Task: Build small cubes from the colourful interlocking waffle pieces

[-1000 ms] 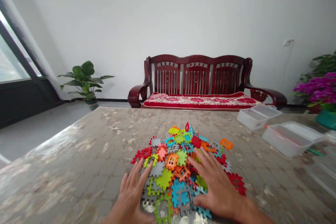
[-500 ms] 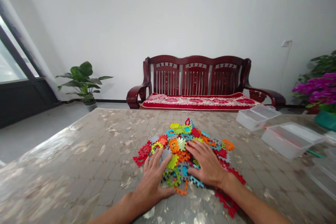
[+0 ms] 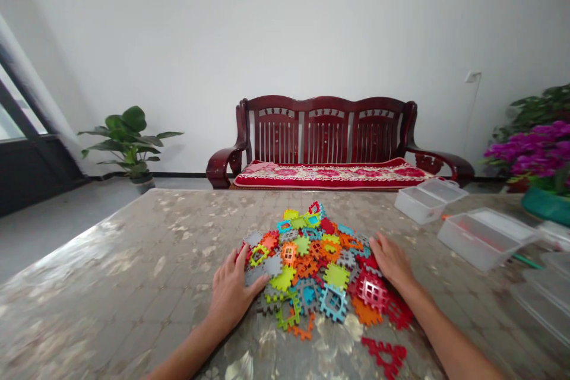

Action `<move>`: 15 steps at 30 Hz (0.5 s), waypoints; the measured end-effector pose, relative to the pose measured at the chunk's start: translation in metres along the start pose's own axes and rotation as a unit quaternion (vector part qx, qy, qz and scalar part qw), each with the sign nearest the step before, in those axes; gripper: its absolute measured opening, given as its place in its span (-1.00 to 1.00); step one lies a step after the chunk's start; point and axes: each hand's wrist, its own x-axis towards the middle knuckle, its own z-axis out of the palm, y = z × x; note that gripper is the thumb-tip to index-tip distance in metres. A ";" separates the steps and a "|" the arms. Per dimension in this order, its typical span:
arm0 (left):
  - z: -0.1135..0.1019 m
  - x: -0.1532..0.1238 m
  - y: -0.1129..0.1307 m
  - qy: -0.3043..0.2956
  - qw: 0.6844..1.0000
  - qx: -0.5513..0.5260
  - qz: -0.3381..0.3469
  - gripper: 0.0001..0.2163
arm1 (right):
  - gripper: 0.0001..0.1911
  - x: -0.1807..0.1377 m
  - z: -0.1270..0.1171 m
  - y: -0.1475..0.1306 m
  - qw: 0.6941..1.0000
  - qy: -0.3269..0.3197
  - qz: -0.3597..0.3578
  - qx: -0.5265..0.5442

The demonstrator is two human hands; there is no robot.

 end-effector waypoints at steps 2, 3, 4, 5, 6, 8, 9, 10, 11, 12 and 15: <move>0.008 0.007 0.013 0.020 0.999 -0.049 -0.002 -0.31 | -0.37 -0.001 0.006 -0.008 1.000 -0.003 -0.008 0.016; 0.012 0.010 0.020 0.033 0.997 -0.076 0.000 -0.32 | -0.38 0.000 0.008 -0.014 1.000 -0.002 -0.009 0.029; 0.016 0.013 0.026 0.047 0.994 -0.103 0.001 -0.33 | -0.40 0.002 0.009 -0.018 0.999 -0.003 -0.005 0.046; 0.020 0.017 0.031 0.061 0.989 -0.131 0.003 -0.36 | -0.41 0.005 0.009 -0.023 0.998 -0.005 0.000 0.067; 0.023 0.020 0.036 0.076 0.984 -0.159 0.003 -0.38 | -0.43 0.009 0.010 -0.026 0.996 -0.010 0.005 0.092; 0.027 0.028 0.045 0.104 0.972 -0.211 0.003 -0.44 | -0.50 0.018 0.011 -0.033 0.988 -0.028 0.007 0.149; 0.027 0.031 0.050 0.113 0.966 -0.233 0.000 -0.46 | -0.53 0.022 0.012 -0.036 0.983 -0.037 0.005 0.178; 0.027 0.034 0.055 0.118 0.960 -0.252 -0.004 -0.48 | -0.57 0.026 0.013 -0.040 0.978 -0.043 0.003 0.203; 0.026 0.037 0.060 0.119 0.956 -0.268 -0.010 -0.49 | -0.60 0.029 0.014 -0.044 0.973 -0.046 0.002 0.224; 0.024 0.040 0.065 0.116 0.953 -0.281 -0.017 -0.49 | -0.61 0.031 0.015 -0.050 0.969 -0.046 0.002 0.241; 0.018 0.046 0.080 0.097 0.944 -0.313 -0.029 -0.50 | -0.62 0.033 0.016 -0.071 0.961 -0.048 0.000 0.272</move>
